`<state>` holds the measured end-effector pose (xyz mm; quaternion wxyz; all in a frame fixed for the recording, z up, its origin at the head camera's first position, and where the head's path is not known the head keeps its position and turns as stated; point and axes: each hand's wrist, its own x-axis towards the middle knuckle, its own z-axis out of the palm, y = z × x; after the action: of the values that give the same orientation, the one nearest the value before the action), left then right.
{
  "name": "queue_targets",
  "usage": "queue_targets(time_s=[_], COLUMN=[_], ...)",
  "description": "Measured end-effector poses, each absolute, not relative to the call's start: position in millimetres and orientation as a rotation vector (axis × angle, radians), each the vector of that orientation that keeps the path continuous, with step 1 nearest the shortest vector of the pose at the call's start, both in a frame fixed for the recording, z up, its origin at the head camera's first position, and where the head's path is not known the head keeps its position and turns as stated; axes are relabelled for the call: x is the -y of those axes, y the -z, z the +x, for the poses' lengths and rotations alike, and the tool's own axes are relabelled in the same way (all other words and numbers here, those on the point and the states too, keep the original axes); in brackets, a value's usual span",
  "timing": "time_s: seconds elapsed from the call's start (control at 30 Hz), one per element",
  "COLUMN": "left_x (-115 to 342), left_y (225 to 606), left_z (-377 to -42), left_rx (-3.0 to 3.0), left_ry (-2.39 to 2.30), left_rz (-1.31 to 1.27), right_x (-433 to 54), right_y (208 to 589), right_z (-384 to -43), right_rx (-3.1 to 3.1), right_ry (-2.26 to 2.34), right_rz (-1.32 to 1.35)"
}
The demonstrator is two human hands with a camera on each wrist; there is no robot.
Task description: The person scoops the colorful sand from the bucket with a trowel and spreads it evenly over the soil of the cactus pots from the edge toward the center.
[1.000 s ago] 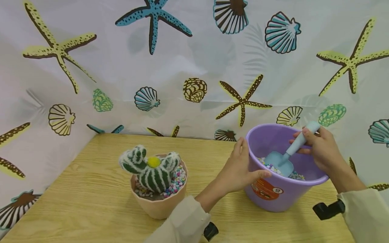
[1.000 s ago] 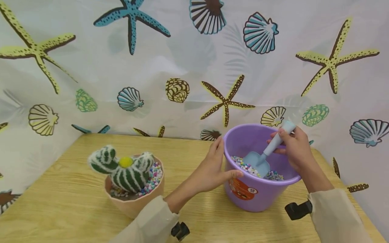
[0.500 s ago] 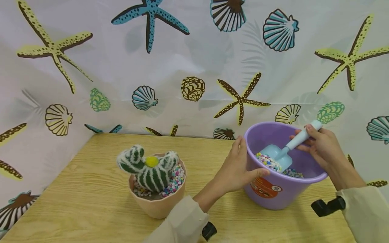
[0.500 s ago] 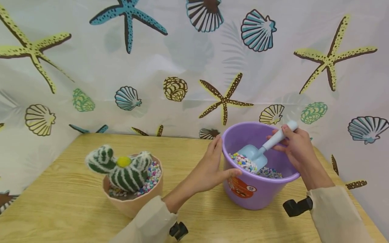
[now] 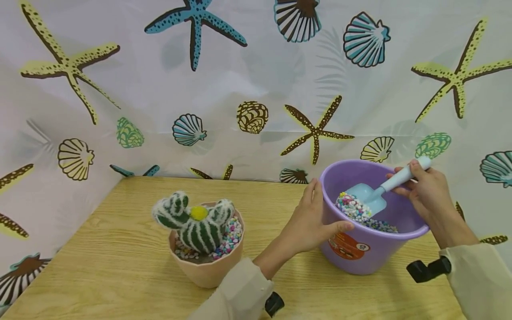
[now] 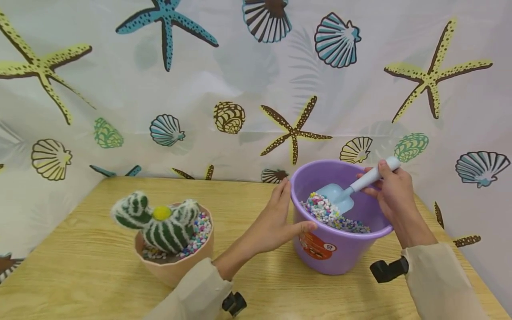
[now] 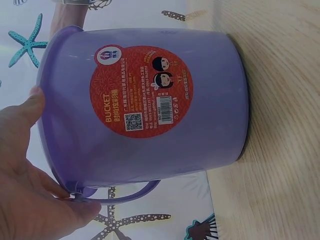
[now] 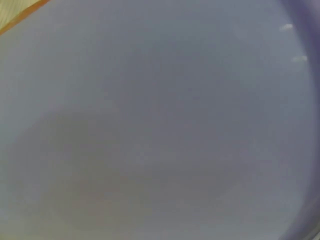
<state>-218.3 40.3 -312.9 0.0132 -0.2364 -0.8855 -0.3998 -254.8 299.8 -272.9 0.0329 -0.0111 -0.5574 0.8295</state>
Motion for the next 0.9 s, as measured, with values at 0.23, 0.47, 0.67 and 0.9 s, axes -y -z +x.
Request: queue_targets(time_s=[0.23,0.47,0.67,0.9], left_x=[-40.3,-40.4,-40.4,-40.0], left_y=[312.8,313.5,313.5,313.9], left_z=[-218.6,-218.5,-218.3,-217.4], left_rx=[2.756,2.76,2.759,2.768], left_ry=[1.265,1.269,1.268,1.265], left_rz=[-0.728,-0.725,-0.728,-0.719], right_x=[-299.8,-301.0,-301.0,-299.3], right_y=[272.5,273.1,272.5,272.7], right_z=[-255.7,-255.8,-255.2,-255.8], right_rx=[1.626,1.624,1.637,1.696], right_ry=[-2.585,-2.584,-2.574,-2.523], right_rz=[-0.071,-0.098,-0.111,-0.142])
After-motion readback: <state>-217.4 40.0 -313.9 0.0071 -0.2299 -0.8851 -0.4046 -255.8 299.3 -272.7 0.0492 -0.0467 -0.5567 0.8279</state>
